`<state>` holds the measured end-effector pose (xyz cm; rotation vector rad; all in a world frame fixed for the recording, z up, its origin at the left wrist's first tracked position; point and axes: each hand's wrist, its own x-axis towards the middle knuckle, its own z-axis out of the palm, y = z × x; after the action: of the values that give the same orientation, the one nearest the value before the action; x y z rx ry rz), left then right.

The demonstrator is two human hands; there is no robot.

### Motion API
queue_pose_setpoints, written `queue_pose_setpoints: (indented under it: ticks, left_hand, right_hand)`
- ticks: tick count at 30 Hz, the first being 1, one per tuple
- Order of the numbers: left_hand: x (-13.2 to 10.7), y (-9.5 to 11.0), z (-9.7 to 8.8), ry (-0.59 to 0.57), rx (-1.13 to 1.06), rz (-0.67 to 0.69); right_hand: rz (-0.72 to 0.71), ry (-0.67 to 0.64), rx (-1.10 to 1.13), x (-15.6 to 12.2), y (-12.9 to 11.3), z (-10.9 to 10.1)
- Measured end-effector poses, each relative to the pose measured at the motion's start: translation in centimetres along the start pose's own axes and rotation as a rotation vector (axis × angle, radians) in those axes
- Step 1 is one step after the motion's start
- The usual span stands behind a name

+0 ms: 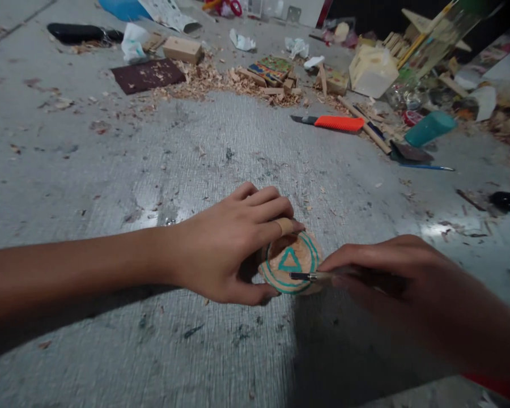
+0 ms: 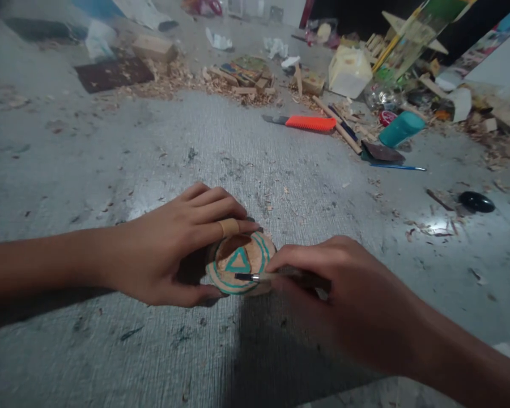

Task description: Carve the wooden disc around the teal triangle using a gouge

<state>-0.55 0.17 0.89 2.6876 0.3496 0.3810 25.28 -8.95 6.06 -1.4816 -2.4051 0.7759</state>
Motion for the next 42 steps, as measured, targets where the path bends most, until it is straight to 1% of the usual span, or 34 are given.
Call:
queue_pose_setpoints:
  ticks: [3,5,9,11,17,19,23,27,29,32,34,36,38,42]
  left_hand:
    - [-0.1,0.5,0.1,-0.007,0.039,-0.028]
    - [-0.1,1.0,0.2,0.001,0.076,-0.045]
    - [-0.2,1.9,0.7,0.056,0.144,-0.075]
    - [-0.2,2.2,0.9,0.064,0.148,-0.095]
    - [-0.2,2.2,1.0,0.101,0.161,-0.129]
    - [-0.2,2.0,0.7,0.063,0.163,-0.109]
    - [0.1,2.0,-0.7,-0.07,0.152,-0.07]
    - [0.2,1.9,-1.9,-0.131,0.209,-0.083]
    - [0.2,1.7,-2.1,-0.143,0.21,-0.057]
    - [0.1,1.3,-1.7,-0.174,0.094,0.027]
    - [0.1,1.1,-1.2,-0.171,0.014,0.034]
    - [0.1,1.0,-0.8,-0.133,-0.03,0.012]
    - [0.1,1.0,-0.5,-0.102,-0.049,0.004]
    - [0.0,0.9,-0.3,-0.086,-0.056,0.009]
  right_hand:
    - [0.071,-0.065,0.034,-0.2,-0.1,0.4]
    - [0.103,-0.07,0.053,-0.3,-0.1,0.6]
    - [0.104,-0.065,0.083,-0.5,-0.1,0.9]
    - [0.113,-0.07,0.074,-0.5,-0.1,0.9]
    - [0.137,-0.083,0.143,-0.3,-0.1,0.9]
    - [0.135,-0.09,0.137,-0.2,0.0,0.9]
    - [0.104,-0.048,0.05,0.0,0.1,0.6]
    - [0.061,-0.009,-0.101,-0.2,0.1,-0.1]
    - [0.019,0.017,-0.204,-0.3,0.1,-0.5]
    - [-0.046,0.078,-0.332,-0.4,0.1,-1.0]
    - [-0.085,0.112,-0.392,-0.4,-0.1,-1.4]
    - [-0.12,0.126,-0.433,-0.3,-0.3,-1.9]
    - [-0.143,0.129,-0.474,-0.2,-0.7,-2.3]
    - [-0.211,0.148,-0.628,0.4,-1.3,-2.9]
